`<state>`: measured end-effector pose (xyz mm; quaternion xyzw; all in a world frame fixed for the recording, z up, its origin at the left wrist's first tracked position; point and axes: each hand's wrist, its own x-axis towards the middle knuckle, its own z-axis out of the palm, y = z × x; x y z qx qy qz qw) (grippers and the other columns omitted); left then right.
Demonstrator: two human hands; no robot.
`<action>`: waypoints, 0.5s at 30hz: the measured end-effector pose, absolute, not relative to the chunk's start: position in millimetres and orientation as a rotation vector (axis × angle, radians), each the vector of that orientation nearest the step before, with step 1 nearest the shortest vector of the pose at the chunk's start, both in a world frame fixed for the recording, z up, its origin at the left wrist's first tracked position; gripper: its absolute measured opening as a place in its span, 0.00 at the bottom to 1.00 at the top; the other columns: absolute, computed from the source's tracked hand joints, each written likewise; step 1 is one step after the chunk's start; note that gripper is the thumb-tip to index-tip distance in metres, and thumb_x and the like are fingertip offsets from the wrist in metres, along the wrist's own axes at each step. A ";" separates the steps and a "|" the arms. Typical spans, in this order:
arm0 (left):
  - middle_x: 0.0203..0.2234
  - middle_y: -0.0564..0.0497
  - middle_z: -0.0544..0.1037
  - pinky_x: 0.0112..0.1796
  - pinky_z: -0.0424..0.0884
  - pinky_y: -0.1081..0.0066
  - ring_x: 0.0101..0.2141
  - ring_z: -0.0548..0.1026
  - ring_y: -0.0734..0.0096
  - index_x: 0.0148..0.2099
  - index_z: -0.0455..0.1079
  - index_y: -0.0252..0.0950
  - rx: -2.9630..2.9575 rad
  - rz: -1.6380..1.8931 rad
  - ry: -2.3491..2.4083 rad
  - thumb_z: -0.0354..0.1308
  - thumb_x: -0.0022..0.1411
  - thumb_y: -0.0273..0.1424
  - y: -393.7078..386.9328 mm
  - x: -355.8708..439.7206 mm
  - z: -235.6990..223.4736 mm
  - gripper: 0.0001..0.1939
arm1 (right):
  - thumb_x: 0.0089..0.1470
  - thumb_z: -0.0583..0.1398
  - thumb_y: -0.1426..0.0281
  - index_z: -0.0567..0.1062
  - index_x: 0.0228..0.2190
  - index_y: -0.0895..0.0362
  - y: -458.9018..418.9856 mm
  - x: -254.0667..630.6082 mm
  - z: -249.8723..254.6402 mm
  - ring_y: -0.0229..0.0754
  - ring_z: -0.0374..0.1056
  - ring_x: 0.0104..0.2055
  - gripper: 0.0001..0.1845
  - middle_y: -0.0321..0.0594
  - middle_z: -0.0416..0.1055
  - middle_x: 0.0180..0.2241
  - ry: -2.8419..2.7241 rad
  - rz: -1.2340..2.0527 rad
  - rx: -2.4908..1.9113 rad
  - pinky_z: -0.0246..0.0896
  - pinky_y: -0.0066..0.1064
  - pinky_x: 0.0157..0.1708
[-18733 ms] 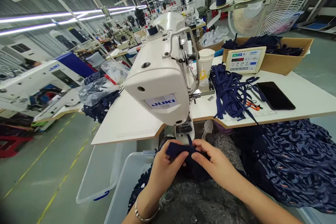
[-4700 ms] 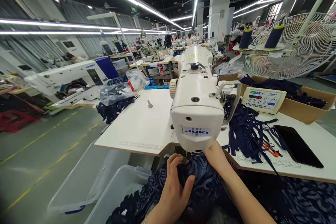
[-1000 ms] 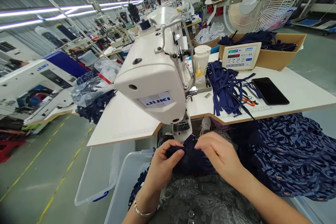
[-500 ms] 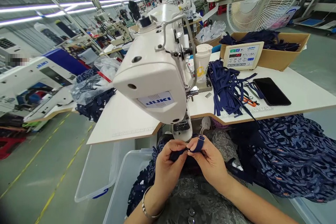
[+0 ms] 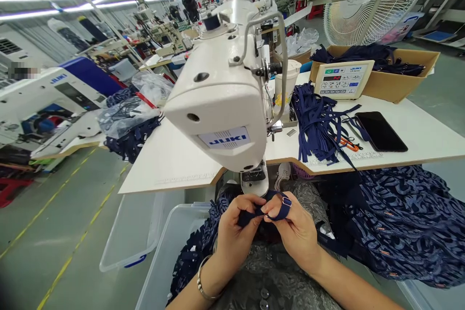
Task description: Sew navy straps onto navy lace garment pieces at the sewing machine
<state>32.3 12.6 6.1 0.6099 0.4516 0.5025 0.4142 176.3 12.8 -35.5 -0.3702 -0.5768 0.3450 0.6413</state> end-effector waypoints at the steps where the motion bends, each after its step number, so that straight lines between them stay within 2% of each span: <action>1: 0.36 0.50 0.78 0.37 0.70 0.72 0.36 0.75 0.70 0.32 0.63 0.39 1.507 1.259 1.134 0.59 0.58 0.22 12.7 32.6 5.6 0.09 | 0.58 0.61 0.77 0.75 0.34 0.47 13.6 176.5 -35.4 0.44 0.70 0.36 0.10 0.36 0.73 0.30 -1.323 0.787 -0.830 0.66 0.39 0.40; 4: 0.34 0.52 0.77 0.35 0.70 0.73 0.34 0.75 0.71 0.32 0.62 0.39 1.433 1.262 1.128 0.59 0.58 0.22 12.4 33.9 5.1 0.09 | 0.57 0.61 0.79 0.75 0.37 0.47 16.4 177.1 -34.2 0.41 0.70 0.36 0.13 0.34 0.73 0.32 -1.350 0.804 -0.778 0.67 0.35 0.39; 8: 0.33 0.53 0.75 0.37 0.70 0.72 0.35 0.75 0.71 0.33 0.64 0.38 1.436 1.262 1.110 0.60 0.58 0.23 11.6 34.2 7.5 0.08 | 0.59 0.60 0.79 0.74 0.37 0.47 18.0 176.7 -30.4 0.39 0.70 0.36 0.13 0.33 0.73 0.33 -1.356 0.854 -0.797 0.67 0.31 0.38; 15: 0.37 0.53 0.78 0.41 0.71 0.72 0.39 0.77 0.71 0.37 0.66 0.39 1.506 1.265 1.102 0.61 0.58 0.21 11.1 28.6 11.0 0.09 | 0.59 0.60 0.78 0.74 0.37 0.46 17.8 175.4 -31.2 0.38 0.70 0.37 0.13 0.32 0.73 0.34 -1.309 0.910 -0.795 0.67 0.28 0.38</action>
